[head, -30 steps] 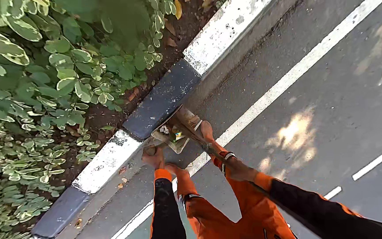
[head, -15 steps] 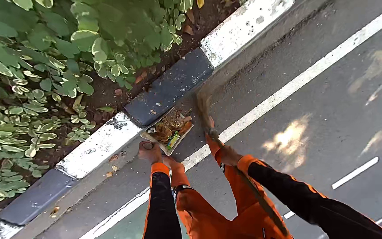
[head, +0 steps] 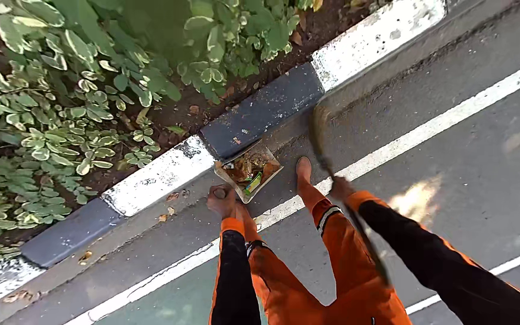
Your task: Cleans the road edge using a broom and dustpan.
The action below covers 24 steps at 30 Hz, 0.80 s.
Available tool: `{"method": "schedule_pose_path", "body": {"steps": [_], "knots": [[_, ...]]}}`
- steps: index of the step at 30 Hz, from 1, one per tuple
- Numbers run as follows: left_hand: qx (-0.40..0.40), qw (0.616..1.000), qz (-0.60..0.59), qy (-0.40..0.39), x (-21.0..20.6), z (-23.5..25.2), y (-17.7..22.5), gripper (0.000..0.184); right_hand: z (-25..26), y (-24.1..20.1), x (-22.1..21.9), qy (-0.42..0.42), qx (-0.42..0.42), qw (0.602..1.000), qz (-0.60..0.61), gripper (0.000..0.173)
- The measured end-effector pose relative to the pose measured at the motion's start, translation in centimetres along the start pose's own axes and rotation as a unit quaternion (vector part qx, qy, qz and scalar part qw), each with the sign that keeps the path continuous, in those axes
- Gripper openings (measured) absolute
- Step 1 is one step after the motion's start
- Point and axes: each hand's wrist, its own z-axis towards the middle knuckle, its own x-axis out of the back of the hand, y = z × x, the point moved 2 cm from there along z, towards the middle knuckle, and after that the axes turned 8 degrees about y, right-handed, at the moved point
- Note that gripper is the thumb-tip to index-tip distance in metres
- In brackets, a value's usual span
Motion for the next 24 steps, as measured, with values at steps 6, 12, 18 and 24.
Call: {"method": "schedule_pose_path", "body": {"steps": [6, 12, 18, 24], "knots": [[0.014, 0.999, -0.019, 0.045, 5.1, 1.1, -9.5, 0.026, -13.8, -10.2, -10.2, -0.175, 0.032, 0.984, -0.025, 0.057], [0.024, 0.998, 0.031, 0.052, 10.2, 4.6, -18.5, 0.03, -22.4, -2.0, -8.3, -0.174, -0.041, 0.976, 0.125, 0.013], [0.053, 0.994, 0.087, -0.028, 11.1, 7.6, -18.7, 0.035, -13.1, -7.4, -12.7, 0.02, -0.09, 0.995, 0.034, 0.058], [0.081, 0.992, 0.088, -0.031, 10.8, 9.5, -17.2, 0.037, -16.6, -14.3, -17.1, -0.167, -0.008, 0.984, 0.064, 0.033]]}}
